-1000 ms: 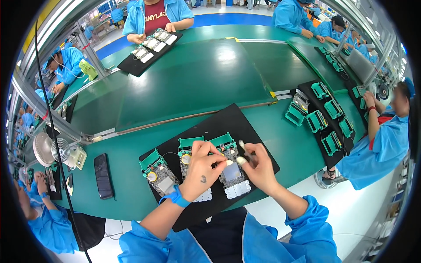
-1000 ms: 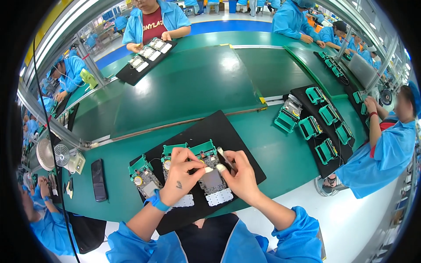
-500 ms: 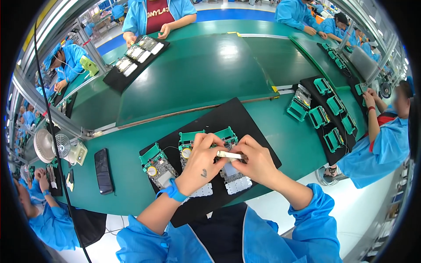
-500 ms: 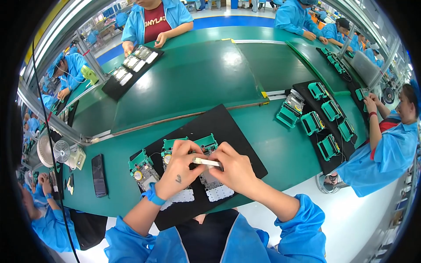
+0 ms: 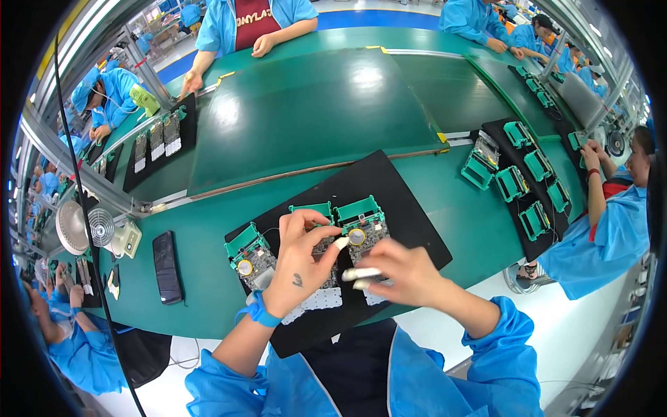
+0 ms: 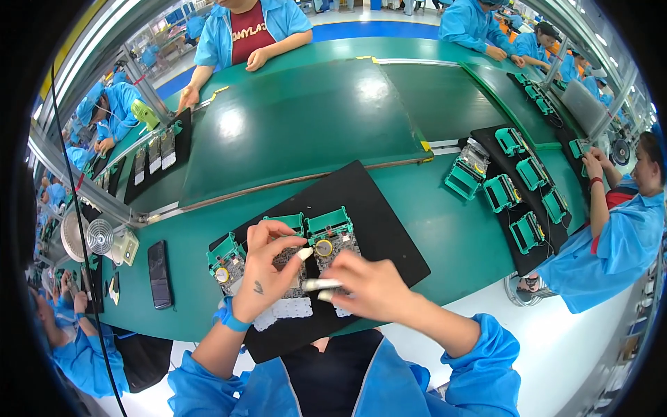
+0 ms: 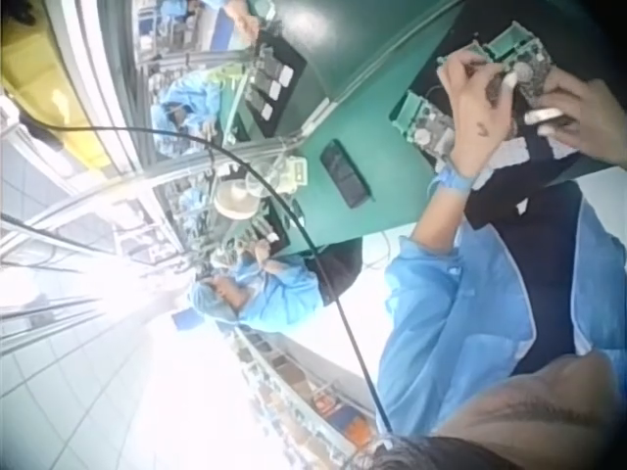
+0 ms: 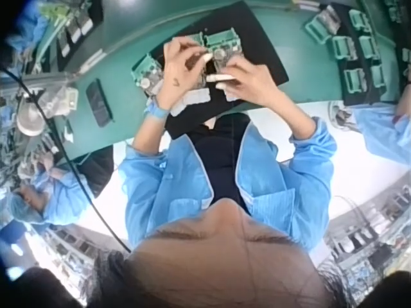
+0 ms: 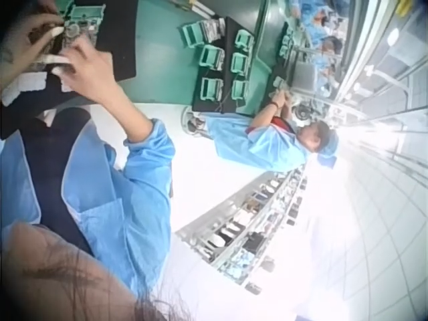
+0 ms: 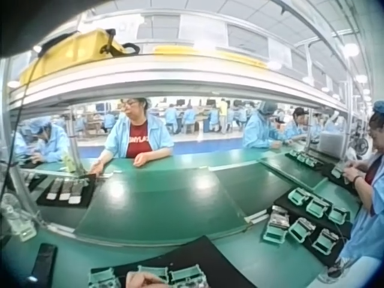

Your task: The person assembles small electronic components onto circuit boards and connects wires to them by hand, then places the assembled circuit boards into plastic casings on a factory production line.

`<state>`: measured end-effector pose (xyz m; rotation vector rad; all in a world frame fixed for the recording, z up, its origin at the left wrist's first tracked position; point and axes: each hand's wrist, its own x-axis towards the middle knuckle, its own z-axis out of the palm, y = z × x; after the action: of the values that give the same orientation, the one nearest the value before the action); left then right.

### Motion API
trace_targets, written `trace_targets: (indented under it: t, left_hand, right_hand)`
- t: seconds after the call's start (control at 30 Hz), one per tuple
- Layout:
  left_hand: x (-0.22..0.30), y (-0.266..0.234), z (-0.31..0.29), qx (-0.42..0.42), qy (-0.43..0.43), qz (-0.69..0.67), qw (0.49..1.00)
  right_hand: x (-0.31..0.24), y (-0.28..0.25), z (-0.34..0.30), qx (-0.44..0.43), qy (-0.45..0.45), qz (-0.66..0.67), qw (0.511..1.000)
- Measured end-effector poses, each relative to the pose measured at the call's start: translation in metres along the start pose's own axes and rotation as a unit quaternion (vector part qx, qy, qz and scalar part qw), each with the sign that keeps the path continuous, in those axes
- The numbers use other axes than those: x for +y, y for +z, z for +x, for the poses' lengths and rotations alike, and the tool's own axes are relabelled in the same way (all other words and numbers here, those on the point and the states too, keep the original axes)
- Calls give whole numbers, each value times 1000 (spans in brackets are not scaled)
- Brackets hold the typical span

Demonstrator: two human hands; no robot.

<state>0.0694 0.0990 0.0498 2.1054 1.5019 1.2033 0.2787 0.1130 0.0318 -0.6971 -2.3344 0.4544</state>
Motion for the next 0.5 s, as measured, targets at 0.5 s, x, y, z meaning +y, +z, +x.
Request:
trace_targets:
  t: [0.5]
  left_hand:
    - [-9,22,-1,-74,63,-81,992]
  right_hand:
    - [15,20,4,118,320,440,830]
